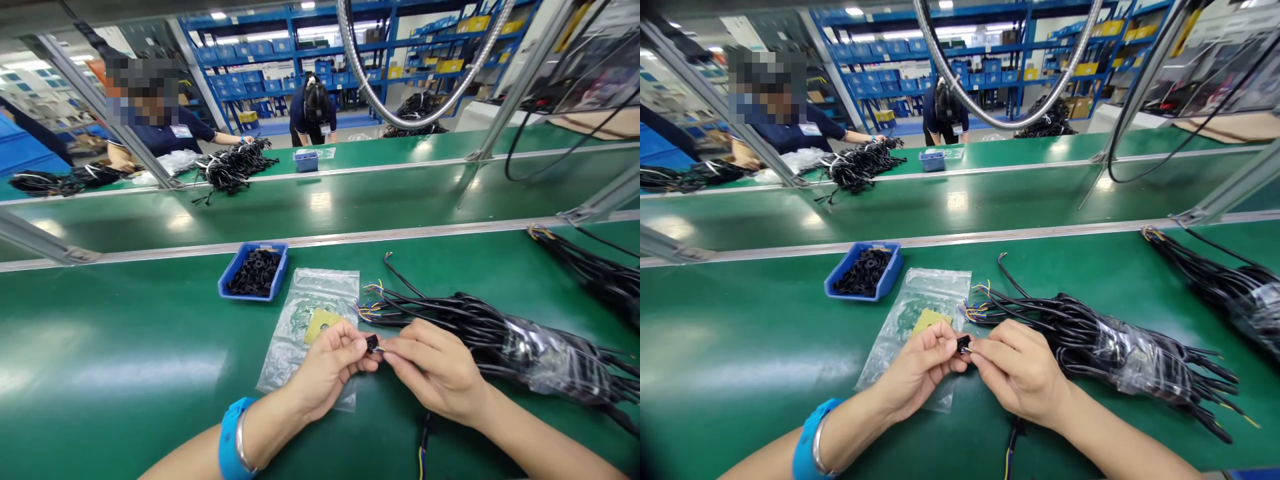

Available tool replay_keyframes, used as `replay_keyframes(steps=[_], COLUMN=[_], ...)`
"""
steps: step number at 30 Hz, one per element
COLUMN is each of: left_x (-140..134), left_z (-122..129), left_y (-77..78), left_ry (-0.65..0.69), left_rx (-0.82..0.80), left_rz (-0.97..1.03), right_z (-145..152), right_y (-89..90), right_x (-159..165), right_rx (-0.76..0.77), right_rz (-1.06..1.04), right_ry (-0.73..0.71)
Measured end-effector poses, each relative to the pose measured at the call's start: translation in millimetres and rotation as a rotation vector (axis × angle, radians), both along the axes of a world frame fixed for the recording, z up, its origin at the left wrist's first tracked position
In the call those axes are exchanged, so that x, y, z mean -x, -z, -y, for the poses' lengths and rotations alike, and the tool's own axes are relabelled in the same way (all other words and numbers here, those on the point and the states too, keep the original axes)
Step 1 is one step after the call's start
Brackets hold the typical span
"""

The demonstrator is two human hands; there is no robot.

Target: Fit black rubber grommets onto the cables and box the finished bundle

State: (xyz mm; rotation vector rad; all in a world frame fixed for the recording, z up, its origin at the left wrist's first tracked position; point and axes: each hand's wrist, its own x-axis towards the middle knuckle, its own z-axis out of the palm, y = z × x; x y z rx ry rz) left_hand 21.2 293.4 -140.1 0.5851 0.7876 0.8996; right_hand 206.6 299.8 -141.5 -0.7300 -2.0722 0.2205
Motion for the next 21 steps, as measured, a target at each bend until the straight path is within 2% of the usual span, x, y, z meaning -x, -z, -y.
replay_keyframes(steps=[10, 21], left_x=[0.2, -6.9], left_z=[1.2, 2.4], left_y=[8.7, 15.8], left_ry=[-0.003, -0.062], left_rx=[0.027, 0.041], left_rz=[0.084, 0.028], right_z=[-2.0, -0.7], right_y=[0.3, 4.7], right_x=[1.8, -3.1], right_rx=[0.027, 0.025], right_rz=[0.034, 0.098], right_ry=[0.038, 0.037])
